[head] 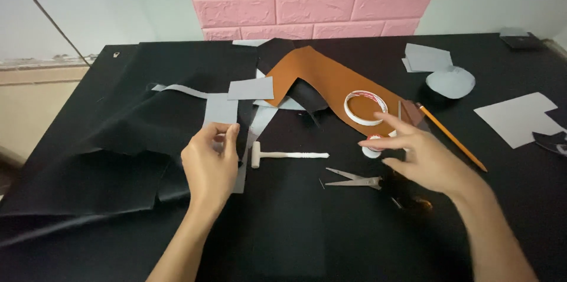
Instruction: Cutting and assembling small leather or synthetic leather components using scissors and double-sided tape.
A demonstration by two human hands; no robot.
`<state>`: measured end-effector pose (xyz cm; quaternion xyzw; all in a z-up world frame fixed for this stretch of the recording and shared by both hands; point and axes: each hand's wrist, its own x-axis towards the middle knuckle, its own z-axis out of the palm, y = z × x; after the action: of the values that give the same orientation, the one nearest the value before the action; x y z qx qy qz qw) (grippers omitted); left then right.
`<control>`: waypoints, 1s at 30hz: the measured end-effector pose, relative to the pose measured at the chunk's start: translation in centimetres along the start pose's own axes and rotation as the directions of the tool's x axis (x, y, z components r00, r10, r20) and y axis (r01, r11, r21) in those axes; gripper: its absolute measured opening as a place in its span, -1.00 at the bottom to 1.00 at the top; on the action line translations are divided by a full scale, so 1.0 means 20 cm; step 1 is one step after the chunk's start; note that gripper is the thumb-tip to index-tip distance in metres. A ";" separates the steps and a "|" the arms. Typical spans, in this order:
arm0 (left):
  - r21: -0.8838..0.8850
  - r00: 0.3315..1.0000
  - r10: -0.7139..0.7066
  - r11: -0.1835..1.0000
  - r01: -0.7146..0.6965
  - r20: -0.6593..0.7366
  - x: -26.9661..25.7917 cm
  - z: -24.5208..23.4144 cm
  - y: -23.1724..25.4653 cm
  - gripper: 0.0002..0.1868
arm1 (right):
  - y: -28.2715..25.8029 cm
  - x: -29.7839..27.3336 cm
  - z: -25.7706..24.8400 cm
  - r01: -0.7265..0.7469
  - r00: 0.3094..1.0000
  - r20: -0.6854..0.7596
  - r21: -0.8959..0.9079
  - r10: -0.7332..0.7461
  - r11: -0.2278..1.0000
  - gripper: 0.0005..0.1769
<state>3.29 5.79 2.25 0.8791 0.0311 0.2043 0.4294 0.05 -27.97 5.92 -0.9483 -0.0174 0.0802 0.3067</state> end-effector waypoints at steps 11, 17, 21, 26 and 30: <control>-0.108 0.996 0.030 0.993 -0.038 -0.079 -0.02 -0.03 0.06 -0.72 | 0.05 -0.17 -0.04 -0.268 0.868 0.279 -0.434 0.411 0.860 -0.15; -0.117 0.994 0.043 0.992 -0.054 -0.098 -0.01 -0.04 0.03 -0.73 | 0.16 -0.20 -0.02 -0.169 0.923 0.212 -0.529 0.322 0.832 -0.33; -0.134 0.995 0.009 0.991 -0.022 -0.097 -0.01 -0.05 0.05 -0.74 | 0.25 -0.28 -0.01 -0.218 0.964 0.097 -0.239 0.246 0.946 -0.26; -0.132 0.995 0.043 0.990 -0.055 -0.092 -0.02 -0.04 0.05 -0.75 | 0.35 -0.31 0.12 -0.362 0.909 0.379 0.506 0.175 0.783 -0.37; -0.147 0.993 0.054 0.987 -0.069 -0.108 -0.03 -0.05 0.07 -0.74 | 0.37 -0.30 0.17 -0.407 0.911 0.376 0.762 0.168 0.504 -0.39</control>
<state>2.29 5.58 3.64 0.8330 0.0107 0.2647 0.4858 -6.57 -32.58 -0.32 -0.6624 0.1425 0.2493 0.6920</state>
